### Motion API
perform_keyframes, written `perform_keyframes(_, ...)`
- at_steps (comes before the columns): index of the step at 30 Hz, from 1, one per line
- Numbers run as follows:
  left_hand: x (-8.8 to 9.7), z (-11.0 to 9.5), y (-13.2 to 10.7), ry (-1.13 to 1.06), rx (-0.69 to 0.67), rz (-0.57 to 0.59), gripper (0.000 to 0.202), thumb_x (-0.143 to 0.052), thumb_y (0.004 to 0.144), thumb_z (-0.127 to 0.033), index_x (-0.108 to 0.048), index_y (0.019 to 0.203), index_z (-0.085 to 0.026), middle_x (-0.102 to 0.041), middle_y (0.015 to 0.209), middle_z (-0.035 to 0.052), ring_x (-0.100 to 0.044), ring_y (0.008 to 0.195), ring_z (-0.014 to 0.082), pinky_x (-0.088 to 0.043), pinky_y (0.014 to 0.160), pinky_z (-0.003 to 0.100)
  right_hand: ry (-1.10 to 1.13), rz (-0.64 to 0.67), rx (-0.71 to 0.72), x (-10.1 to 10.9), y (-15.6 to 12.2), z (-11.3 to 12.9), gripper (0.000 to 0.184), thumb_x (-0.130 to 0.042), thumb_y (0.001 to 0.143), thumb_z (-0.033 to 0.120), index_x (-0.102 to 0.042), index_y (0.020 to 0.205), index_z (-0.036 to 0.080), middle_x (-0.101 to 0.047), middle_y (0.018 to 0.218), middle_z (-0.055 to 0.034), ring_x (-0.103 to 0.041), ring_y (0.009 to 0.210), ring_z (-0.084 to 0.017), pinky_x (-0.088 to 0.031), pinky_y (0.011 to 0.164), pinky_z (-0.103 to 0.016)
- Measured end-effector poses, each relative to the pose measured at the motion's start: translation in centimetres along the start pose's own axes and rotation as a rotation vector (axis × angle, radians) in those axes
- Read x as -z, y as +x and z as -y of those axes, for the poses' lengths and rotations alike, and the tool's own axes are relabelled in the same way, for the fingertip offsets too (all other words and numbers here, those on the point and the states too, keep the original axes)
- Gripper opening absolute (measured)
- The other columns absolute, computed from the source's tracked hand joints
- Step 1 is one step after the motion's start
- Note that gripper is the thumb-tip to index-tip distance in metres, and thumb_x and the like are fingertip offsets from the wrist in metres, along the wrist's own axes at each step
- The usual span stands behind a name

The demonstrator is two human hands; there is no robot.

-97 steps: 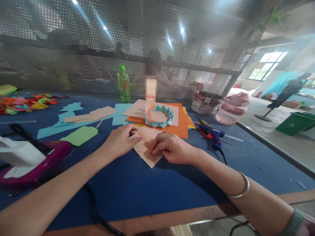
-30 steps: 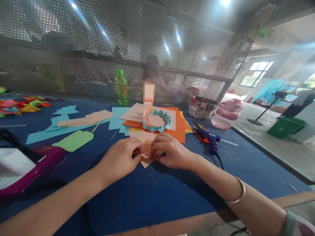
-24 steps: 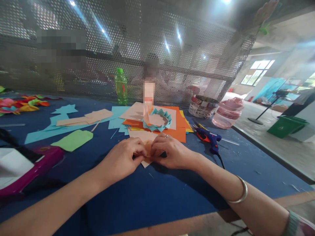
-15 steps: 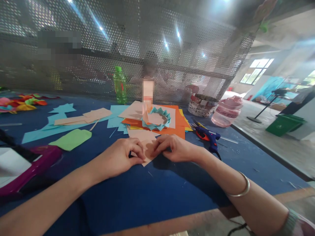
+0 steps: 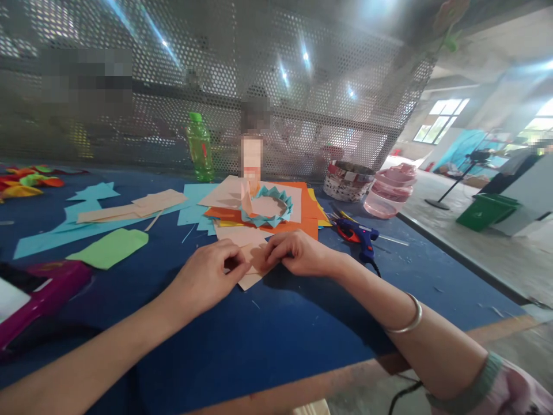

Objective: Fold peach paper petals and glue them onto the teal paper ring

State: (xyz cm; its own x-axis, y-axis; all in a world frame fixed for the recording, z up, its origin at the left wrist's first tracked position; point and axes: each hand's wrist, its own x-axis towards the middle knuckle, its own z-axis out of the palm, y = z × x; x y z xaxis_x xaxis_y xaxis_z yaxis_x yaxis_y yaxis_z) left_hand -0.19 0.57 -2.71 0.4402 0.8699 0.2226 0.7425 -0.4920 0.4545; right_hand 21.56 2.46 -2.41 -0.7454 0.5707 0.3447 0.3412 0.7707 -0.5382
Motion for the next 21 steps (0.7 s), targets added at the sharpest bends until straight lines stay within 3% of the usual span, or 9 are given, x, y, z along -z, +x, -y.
perform_keyframes(21, -0.14, -0.03, 0.34, 0.046, 0.05, 0.012, 0.016, -0.053, 0.076, -0.028, -0.055, 0.063, -0.019, -0.061, 0.071, 0.0006, -0.057, 0.066, 0.016, -0.039, 0.062, 0.029, -0.033, 0.042, 0.026, 0.11, -0.08, 0.49, 0.042, -0.041, 0.06, -0.007, -0.074, 0.073, 0.016, -0.068, 0.084, -0.0023, -0.062, 0.078, -0.011, -0.048, 0.075, -0.022)
